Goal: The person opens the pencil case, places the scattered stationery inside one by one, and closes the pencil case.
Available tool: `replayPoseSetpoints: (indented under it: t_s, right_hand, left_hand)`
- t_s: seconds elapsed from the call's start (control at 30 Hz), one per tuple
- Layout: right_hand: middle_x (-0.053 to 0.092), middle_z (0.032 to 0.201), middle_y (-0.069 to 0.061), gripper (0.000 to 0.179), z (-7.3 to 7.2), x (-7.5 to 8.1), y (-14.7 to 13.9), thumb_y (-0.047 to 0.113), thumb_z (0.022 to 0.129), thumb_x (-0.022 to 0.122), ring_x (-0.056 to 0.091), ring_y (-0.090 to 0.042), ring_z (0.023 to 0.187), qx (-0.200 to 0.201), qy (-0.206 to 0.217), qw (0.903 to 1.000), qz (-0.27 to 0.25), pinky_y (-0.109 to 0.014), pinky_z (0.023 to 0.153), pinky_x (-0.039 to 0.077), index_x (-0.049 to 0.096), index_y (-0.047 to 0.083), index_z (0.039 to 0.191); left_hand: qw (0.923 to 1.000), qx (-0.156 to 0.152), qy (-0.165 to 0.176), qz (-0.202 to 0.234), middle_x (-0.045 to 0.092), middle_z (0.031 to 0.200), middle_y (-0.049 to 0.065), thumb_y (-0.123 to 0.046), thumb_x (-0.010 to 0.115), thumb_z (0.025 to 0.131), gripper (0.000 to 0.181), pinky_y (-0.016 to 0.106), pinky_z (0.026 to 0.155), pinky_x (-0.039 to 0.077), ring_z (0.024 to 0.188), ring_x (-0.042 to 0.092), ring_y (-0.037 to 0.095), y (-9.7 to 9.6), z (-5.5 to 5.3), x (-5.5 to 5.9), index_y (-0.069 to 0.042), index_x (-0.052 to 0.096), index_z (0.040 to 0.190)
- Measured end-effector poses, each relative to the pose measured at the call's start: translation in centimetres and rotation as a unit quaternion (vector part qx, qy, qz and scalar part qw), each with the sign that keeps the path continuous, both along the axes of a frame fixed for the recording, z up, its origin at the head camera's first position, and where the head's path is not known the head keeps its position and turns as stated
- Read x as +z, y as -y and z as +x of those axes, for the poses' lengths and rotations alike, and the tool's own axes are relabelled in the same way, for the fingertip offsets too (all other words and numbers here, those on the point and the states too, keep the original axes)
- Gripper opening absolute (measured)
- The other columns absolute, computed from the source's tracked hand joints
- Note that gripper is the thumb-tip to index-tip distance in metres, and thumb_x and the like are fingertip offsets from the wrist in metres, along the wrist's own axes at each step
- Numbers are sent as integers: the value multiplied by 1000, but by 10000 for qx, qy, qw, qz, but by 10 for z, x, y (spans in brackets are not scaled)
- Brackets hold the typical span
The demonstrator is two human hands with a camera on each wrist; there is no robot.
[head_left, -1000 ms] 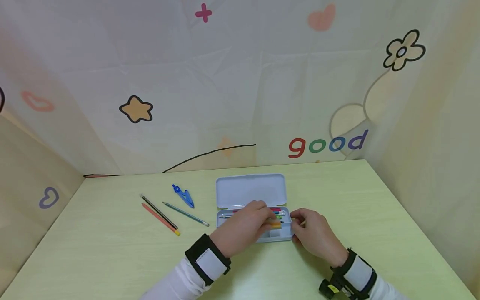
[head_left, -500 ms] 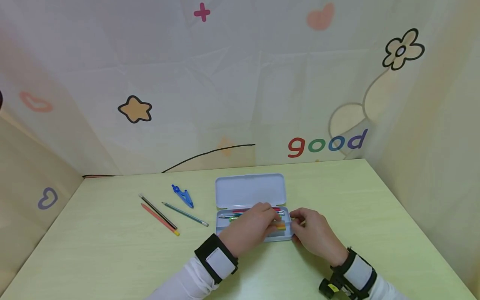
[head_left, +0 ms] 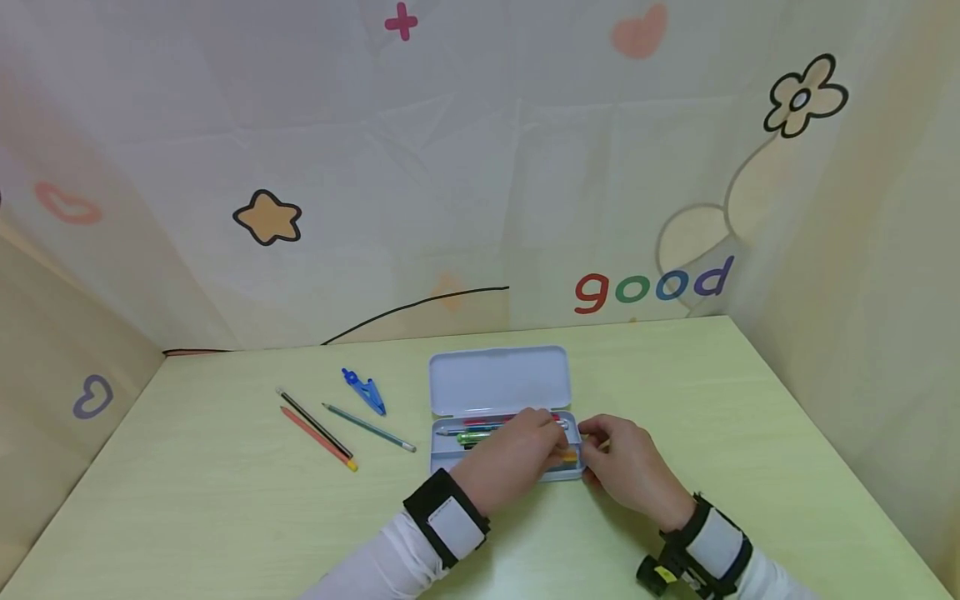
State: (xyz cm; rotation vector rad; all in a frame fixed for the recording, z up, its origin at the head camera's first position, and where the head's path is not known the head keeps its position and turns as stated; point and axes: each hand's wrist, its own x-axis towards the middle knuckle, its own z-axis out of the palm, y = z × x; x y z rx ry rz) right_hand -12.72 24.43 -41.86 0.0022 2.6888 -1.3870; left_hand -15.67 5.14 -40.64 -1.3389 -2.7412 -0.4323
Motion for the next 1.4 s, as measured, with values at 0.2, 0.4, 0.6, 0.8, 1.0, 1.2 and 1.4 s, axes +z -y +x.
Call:
replayPoseSetpoints:
  t_s: [0.2, 0.4, 0.6, 0.8, 1.0, 1.2, 1.4]
  right_hand:
    - [64, 89, -8, 26, 0, 1, 0, 1, 101, 60, 65, -18, 64, -5, -19, 10000, -3, -28, 57, 56, 66, -8, 125]
    - [64, 88, -8, 26, 0, 1, 0, 1, 101, 59, 65, -18, 64, 8, -38, 10000, -29, -28, 58, 56, 66, -8, 124]
    - [64, 89, -8, 26, 1, 1, 0, 1, 101, 60, 65, -18, 64, 20, -65, 10000, 7, -28, 58, 56, 67, -8, 124]
    - [64, 90, -9, 26, 0, 2, 0, 2, 103, 60, 65, -18, 66, 2, 21, 10000, -23, -29, 59, 57, 66, -8, 126]
    - [65, 91, -8, 27, 0, 1, 0, 2, 103, 60, 65, -18, 65, 28, -22, 10000, -7, -29, 59, 57, 66, -9, 126]
    - [66, 89, -7, 26, 0, -1, -1, 2, 102, 59, 65, -17, 64, 38, -100, 9999, 31, -29, 58, 56, 66, -9, 125]
    - [65, 89, -8, 26, 0, -1, 0, 2, 102, 59, 65, -18, 64, 19, -55, 10000, 27, -29, 58, 57, 66, -9, 125]
  left_hand:
    - [9998, 38, -133, -164, 68, 106, -3, -24, 73, 103, 13, 17, 95, 50, 102, 61, 12, -3, 1, -4, -13, 76, 110]
    - [9988, -13, -344, -349, 68, 106, -3, -25, 71, 104, 13, 18, 97, 50, 103, 61, 14, -6, 0, -6, -14, 76, 110]
    - [9978, -64, -481, -455, 67, 106, -3, -23, 72, 104, 10, 18, 96, 50, 102, 61, 14, -8, 0, -7, -16, 76, 109]
    - [9970, -92, -534, -553, 67, 106, -3, -22, 72, 104, 9, 19, 96, 49, 101, 60, 13, -9, 0, -7, -16, 77, 108]
    - [9956, -100, -631, -681, 67, 104, -4, -23, 71, 104, 10, 19, 93, 49, 98, 59, 13, -10, 1, -7, -16, 77, 108]
    - [9918, -100, -927, -873, 66, 103, -4, -26, 68, 106, 14, 20, 90, 48, 95, 57, 12, -11, 3, -6, -15, 76, 110]
    - [9897, -56, -1051, -970, 67, 104, -3, -26, 67, 106, 16, 21, 91, 48, 96, 57, 13, -11, 5, -6, -14, 76, 112]
